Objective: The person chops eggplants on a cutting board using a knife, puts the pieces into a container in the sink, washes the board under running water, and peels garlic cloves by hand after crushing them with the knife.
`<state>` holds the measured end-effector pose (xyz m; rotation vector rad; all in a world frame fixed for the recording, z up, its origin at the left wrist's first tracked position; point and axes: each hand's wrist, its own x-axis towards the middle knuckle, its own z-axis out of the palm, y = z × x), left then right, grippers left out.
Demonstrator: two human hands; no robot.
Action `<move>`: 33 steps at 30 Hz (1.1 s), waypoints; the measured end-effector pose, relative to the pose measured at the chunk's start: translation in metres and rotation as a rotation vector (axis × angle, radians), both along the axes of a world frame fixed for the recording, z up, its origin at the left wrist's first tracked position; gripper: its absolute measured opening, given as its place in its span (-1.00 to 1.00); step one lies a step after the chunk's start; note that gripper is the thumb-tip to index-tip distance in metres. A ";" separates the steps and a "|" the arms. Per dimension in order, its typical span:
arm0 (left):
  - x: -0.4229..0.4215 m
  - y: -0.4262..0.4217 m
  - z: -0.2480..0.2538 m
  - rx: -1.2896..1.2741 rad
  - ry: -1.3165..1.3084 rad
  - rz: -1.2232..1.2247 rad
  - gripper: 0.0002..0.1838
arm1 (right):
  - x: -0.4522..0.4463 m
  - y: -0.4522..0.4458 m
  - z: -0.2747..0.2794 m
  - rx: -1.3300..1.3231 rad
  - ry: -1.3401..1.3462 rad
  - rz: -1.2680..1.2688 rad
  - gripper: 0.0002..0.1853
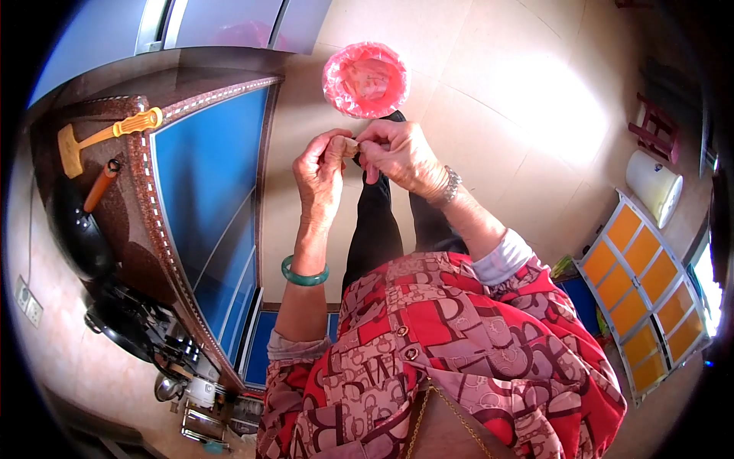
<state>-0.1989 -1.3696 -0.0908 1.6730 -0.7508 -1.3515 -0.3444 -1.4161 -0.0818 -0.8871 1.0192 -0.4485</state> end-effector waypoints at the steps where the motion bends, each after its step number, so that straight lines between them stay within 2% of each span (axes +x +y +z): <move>1: -0.001 0.000 0.001 0.001 0.001 -0.001 -0.80 | 0.001 0.000 0.001 0.003 0.042 0.015 -0.86; 4: -0.001 0.001 0.002 0.051 -0.007 0.006 -0.80 | 0.006 0.004 0.001 -0.069 0.126 -0.013 -0.88; 9: -0.005 0.000 0.000 0.129 0.184 0.128 -0.78 | 0.009 0.005 0.002 -0.151 0.164 -0.058 -0.88; 13: -0.007 -0.002 0.001 0.074 0.088 0.049 -0.72 | 0.010 0.005 -0.005 -0.335 0.294 -0.013 -0.88; 15: -0.003 -0.005 0.000 0.217 0.043 -0.010 -0.67 | 0.009 0.006 -0.007 -0.398 0.299 -0.007 -0.90; 20: -0.001 -0.012 0.007 0.225 0.048 -0.013 -0.68 | 0.009 0.006 -0.010 -0.594 0.276 -0.006 -0.92; 22: 0.003 -0.013 0.008 0.252 0.080 0.005 -0.68 | 0.012 0.005 -0.011 -0.539 0.311 0.008 -0.90; 23: 0.006 -0.014 0.008 0.244 0.220 0.035 -0.68 | 0.011 0.004 -0.009 -0.539 0.311 0.009 -0.90; 24: 0.007 -0.014 0.008 0.237 0.360 0.064 -0.67 | 0.010 0.000 -0.001 -0.322 0.217 -0.028 -0.89; 25: 0.007 -0.014 0.009 0.238 0.362 0.064 -0.67 | 0.009 -0.004 0.004 -0.105 0.122 -0.064 -0.87; 27: 0.007 -0.014 0.011 0.214 0.521 0.112 -0.68 | 0.006 -0.007 0.003 -0.066 0.099 -0.071 -0.85; 33: 0.013 -0.015 0.007 0.218 0.641 0.116 -0.70 | 0.000 -0.009 -0.015 0.179 -0.117 -0.221 -0.86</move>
